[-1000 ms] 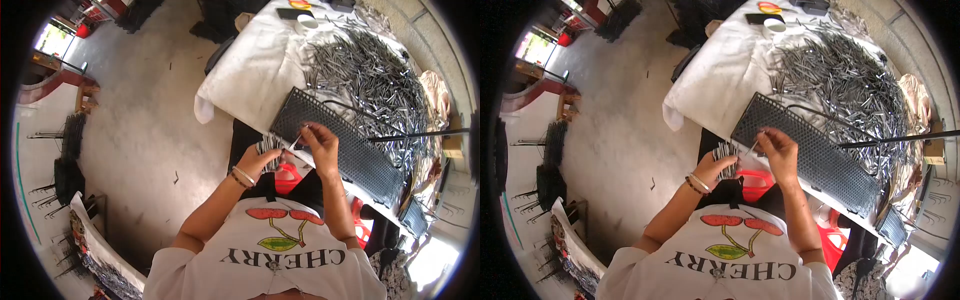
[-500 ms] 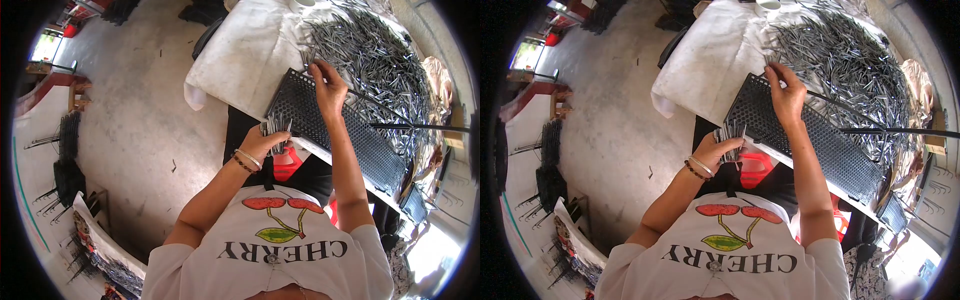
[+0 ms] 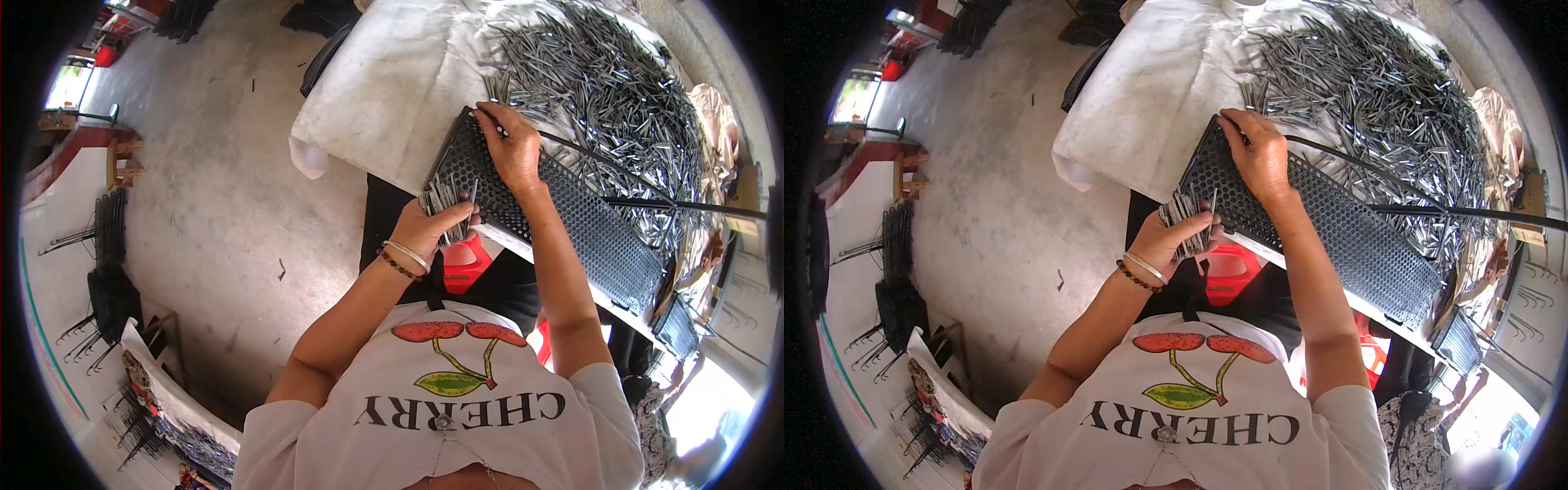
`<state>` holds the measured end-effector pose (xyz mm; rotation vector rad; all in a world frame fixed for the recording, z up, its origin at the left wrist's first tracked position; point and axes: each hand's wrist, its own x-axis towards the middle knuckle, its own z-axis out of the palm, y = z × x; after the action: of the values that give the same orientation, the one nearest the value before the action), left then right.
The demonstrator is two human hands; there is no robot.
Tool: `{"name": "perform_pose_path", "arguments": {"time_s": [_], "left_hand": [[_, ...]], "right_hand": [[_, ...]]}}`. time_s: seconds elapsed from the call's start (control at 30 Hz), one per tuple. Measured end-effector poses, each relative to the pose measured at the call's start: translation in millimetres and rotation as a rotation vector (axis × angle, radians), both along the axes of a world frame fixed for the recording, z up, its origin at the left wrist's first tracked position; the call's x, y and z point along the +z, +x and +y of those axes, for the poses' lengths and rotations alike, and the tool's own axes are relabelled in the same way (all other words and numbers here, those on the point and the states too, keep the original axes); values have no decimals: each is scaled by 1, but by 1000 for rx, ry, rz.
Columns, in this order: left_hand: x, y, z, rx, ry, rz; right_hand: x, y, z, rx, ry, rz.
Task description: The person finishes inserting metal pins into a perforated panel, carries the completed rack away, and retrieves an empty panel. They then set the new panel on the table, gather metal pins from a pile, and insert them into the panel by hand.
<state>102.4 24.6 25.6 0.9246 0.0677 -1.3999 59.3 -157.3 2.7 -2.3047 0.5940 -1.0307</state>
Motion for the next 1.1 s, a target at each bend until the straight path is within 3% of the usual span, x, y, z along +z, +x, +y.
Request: {"name": "perform_pose_path", "arguments": {"time_s": [0.37, 0.47, 0.57, 0.6, 0.73, 0.83, 1.1], "left_hand": [[-4, 0, -5, 89, -16, -53], [-1, 1, -6, 105, 6, -50], [-2, 0, -6, 117, 4, -88], [-1, 1, -6, 123, -2, -109], [-2, 4, -12, 79, 14, -199], [-1, 1, -15, 78, -3, -220], [-5, -3, -19, 116, -21, -314]], "right_hand": [[2, -1, -3, 65, -130, 143], [9, -1, 1, -16, -199, 79], [36, -14, 17, 52, 400, 35], [40, -22, 19, 127, 568, 147], [47, -41, 33, 332, 932, 227], [50, -47, 34, 304, 1059, 177], [43, -54, 34, 270, 908, 251]]}}
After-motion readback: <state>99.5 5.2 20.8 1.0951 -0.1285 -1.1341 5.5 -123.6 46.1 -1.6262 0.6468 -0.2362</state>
